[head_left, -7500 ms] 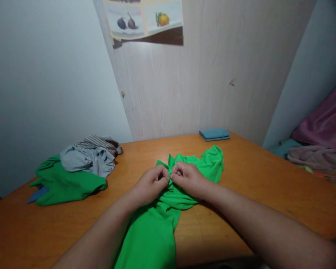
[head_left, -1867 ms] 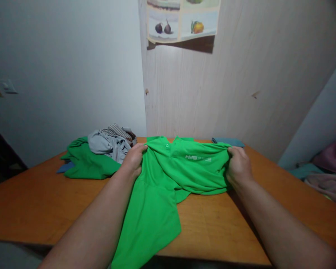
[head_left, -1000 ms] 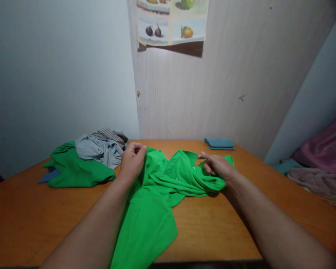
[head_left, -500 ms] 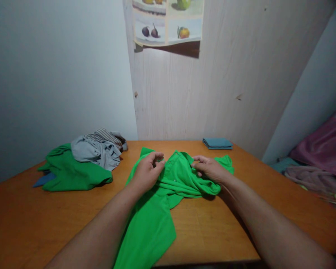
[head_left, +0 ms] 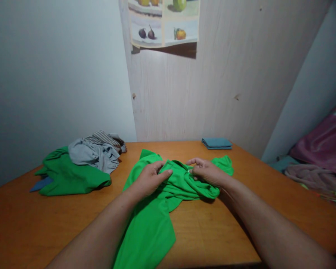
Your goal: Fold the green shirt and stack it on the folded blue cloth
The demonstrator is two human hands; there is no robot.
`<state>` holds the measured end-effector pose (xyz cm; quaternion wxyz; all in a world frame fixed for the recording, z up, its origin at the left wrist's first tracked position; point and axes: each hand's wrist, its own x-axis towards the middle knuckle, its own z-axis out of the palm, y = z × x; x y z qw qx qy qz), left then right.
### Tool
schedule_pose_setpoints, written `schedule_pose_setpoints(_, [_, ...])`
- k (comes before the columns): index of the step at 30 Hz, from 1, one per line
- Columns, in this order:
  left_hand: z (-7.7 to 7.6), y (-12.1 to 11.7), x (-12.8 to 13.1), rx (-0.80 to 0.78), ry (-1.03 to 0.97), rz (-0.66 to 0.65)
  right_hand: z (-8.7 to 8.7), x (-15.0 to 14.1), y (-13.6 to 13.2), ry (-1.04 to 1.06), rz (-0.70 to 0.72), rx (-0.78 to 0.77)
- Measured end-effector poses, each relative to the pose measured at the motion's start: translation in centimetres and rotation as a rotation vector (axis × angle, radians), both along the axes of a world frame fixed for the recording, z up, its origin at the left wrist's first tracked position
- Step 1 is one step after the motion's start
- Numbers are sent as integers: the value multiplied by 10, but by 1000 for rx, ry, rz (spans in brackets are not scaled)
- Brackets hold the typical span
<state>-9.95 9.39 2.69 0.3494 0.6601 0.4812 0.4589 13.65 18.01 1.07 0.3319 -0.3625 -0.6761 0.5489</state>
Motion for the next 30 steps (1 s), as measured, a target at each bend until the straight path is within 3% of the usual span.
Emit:
schedule_pose_setpoints(6, [4, -4, 2, 28, 73, 29, 0, 0, -5, 15, 113, 38])
schedule_pose_setpoints(11, [8, -4, 3, 123, 176, 134, -1, -2, -5, -89, 143, 89])
schedule_pose_setpoints(15, [12, -6, 3, 168, 234, 144, -1, -3, -7, -135, 179, 119])
schedule_pose_setpoints(20, [4, -3, -1, 124, 349, 174, 0, -4, -11, -158, 246, 156])
schedule_pose_setpoints(25, [-6, 2, -4, 58, 479, 127, -3, -5, -5, -117, 108, 57])
schedule_pose_setpoints(30, [-4, -2, -2, 119, 522, 34, -7, -5, 1, -18, -46, -22])
